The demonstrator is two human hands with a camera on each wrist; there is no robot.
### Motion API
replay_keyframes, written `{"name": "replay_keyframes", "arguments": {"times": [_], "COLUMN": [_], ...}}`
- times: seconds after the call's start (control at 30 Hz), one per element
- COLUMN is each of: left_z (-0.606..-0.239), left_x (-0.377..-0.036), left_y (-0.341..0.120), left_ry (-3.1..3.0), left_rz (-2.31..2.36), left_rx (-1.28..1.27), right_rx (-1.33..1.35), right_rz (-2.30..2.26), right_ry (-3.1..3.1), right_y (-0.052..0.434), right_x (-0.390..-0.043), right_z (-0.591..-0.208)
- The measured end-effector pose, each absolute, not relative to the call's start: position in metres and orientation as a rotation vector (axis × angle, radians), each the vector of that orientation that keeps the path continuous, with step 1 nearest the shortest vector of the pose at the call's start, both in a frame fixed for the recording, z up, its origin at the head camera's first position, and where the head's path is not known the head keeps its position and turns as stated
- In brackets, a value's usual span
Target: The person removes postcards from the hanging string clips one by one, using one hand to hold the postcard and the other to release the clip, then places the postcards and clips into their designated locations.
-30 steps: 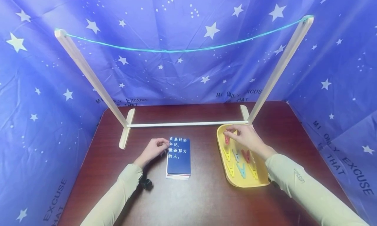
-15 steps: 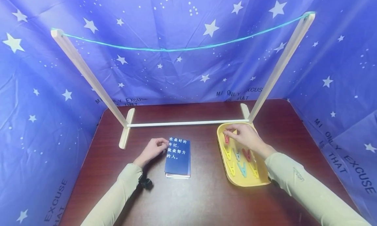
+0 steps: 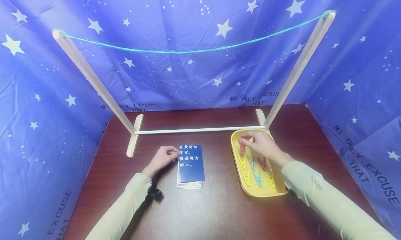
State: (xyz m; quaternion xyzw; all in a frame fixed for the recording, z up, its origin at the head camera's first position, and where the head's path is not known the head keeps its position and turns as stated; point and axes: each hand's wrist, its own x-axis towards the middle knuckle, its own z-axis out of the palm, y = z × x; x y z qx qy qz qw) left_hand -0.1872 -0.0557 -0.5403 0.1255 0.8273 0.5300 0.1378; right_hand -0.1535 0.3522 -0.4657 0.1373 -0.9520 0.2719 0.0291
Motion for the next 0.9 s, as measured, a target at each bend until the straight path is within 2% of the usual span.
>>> {"name": "replay_keyframes", "arguments": {"times": [0.67, 0.9], "left_z": [-0.539, -0.539], "left_x": [-0.19, -0.189], "left_y": [-0.055, -0.056], "left_ry": [2.437, 2.449], "left_rz": [1.426, 1.411], "left_rx": [0.365, 0.342], "right_rx": [0.409, 0.316], "right_rz": [0.648, 0.758], "right_ry": [-3.057, -3.156], "right_y": [0.349, 0.349], "right_x": [-0.17, -0.171], "right_z": [-0.476, -0.477]}}
